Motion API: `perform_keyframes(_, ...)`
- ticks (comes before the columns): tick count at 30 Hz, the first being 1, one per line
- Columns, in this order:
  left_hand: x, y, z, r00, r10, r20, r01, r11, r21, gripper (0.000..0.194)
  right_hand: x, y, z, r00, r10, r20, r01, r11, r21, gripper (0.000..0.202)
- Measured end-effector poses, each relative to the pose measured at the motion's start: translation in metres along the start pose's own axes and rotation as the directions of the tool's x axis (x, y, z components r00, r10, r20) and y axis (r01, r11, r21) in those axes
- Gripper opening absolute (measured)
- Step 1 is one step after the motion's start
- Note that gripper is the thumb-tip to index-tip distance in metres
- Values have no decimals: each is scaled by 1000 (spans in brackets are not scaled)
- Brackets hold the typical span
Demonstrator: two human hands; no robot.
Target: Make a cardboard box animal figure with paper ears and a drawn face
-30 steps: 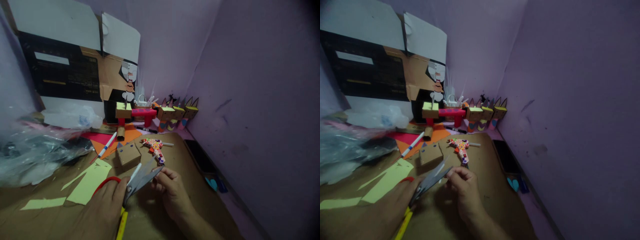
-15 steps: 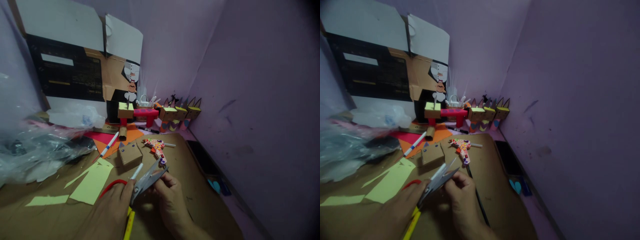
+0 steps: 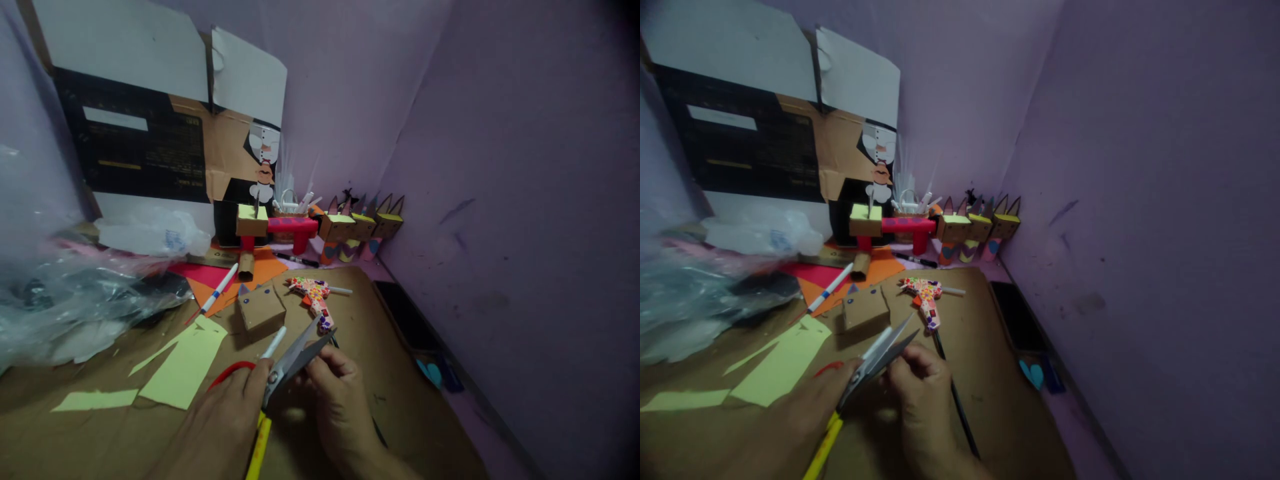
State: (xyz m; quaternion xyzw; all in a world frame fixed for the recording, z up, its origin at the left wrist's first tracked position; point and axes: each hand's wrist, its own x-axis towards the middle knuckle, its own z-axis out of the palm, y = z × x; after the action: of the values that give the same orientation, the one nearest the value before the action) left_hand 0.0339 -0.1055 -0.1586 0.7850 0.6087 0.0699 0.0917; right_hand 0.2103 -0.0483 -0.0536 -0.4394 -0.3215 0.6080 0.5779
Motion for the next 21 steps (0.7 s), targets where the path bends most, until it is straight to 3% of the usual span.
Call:
perform_keyframes(2,32,26,-67,998,-1,55,-1,999,34,62,0,-1,0,1000,-13,0,13,1000,-19,19)
perform_keyframes(3,40,37,-91,997,-3,77,1,999,37,61,-1,-2,-1,1000,-21,0,21,999,-32,19)
perform_keyframes(5,44,49,-117,994,-40,103,36,998,47,61,-1,-2,-1,1000,-29,-4,29,998,-58,19)
perform_keyframes(10,33,48,-117,988,-16,152,12,1000,24,63,-1,-3,-1,999,-32,-5,31,995,-92,20)
perform_keyframes(21,34,52,-117,993,-48,105,46,999,21,58,0,-2,-6,993,-120,16,121,977,-176,18)
